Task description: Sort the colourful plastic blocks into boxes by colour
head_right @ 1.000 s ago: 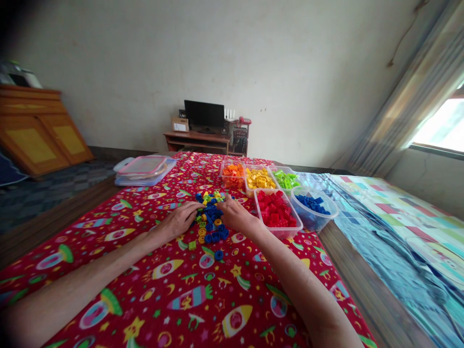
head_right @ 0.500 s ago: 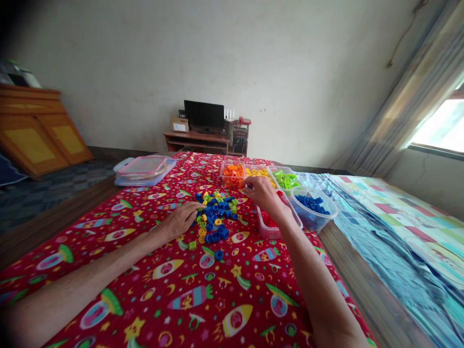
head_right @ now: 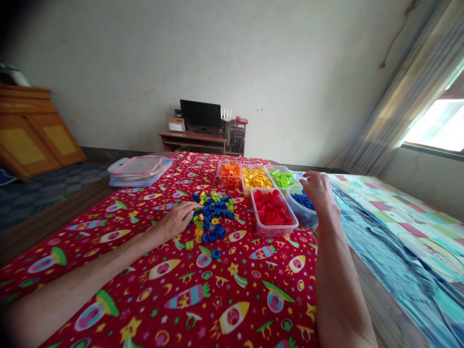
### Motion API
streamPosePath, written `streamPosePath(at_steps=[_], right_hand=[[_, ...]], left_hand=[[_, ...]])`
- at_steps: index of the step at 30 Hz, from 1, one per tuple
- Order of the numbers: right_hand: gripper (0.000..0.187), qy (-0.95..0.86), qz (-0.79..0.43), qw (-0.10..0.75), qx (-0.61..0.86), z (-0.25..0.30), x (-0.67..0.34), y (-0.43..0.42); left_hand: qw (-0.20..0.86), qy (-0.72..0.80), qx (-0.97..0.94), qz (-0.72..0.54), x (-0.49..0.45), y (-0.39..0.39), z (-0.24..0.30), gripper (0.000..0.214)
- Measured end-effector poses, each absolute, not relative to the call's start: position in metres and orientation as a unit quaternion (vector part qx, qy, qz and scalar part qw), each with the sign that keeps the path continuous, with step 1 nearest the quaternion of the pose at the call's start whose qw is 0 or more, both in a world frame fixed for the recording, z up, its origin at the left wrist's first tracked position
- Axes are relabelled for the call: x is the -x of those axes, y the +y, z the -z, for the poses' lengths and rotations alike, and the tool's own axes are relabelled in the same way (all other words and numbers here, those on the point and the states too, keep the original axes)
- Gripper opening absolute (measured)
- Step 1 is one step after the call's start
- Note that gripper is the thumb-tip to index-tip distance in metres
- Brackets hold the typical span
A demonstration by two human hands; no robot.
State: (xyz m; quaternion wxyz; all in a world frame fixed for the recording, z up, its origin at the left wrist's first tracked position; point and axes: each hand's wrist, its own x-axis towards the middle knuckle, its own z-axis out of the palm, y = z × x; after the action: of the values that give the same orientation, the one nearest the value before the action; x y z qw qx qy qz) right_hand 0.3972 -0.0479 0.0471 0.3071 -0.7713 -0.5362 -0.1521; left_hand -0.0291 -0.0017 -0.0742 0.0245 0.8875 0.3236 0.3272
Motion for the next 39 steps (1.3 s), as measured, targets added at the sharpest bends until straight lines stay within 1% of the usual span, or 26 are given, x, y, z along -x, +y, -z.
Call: streamPosePath(at_steps=[4,7,9,13,17,20,22,24,27,31,39], right_hand=[[0.028,-0.551,0.192,0.33,0.742,-0.053,-0.381,-0.05],[0.029,-0.609,0.179,0.329,0.699,-0.055,-0.341,-0.05],[0.03,-0.678,0.145,0.291,0.659,-0.05,-0.304,-0.05],[0.028,-0.813,0.056,0.175,0.552,-0.023,-0.229,-0.053],[0.026,-0.841,0.057,0.085,0.531,0.009,-0.187,-0.058],[0.031,-0.839,0.073,0.051,0.536,0.027,-0.187,-0.057],[0.039,-0.834,0.079,0.062,0.542,0.034,-0.194,-0.055],[0.042,-0.836,0.074,0.087,0.537,0.038,-0.202,-0.052],[0.036,-0.838,0.055,0.118,0.53,0.034,-0.21,-0.048],[0.028,-0.824,0.046,0.154,0.543,0.015,-0.215,-0.046],[0.026,-0.738,0.11,0.263,0.612,-0.036,-0.262,-0.048]], left_hand=[[0.025,0.329,-0.887,-0.323,0.03,-0.002,0.074,0.036],[0.026,0.33,-0.887,-0.322,0.03,-0.002,0.074,0.036],[0.027,0.327,-0.887,-0.324,0.03,-0.002,0.074,0.035],[0.02,0.323,-0.887,-0.33,0.031,-0.002,0.075,0.034],[0.018,0.314,-0.89,-0.329,0.032,0.0,0.076,0.034],[0.015,0.316,-0.889,-0.331,0.031,0.001,0.078,0.034],[0.011,0.314,-0.889,-0.332,0.031,0.002,0.08,0.034],[0.006,0.312,-0.889,-0.334,0.031,0.003,0.081,0.034],[0.004,0.311,-0.888,-0.338,0.031,0.003,0.081,0.033],[0.008,0.311,-0.888,-0.338,0.032,0.002,0.08,0.033],[0.011,0.311,-0.886,-0.345,0.031,0.004,0.082,0.033]])
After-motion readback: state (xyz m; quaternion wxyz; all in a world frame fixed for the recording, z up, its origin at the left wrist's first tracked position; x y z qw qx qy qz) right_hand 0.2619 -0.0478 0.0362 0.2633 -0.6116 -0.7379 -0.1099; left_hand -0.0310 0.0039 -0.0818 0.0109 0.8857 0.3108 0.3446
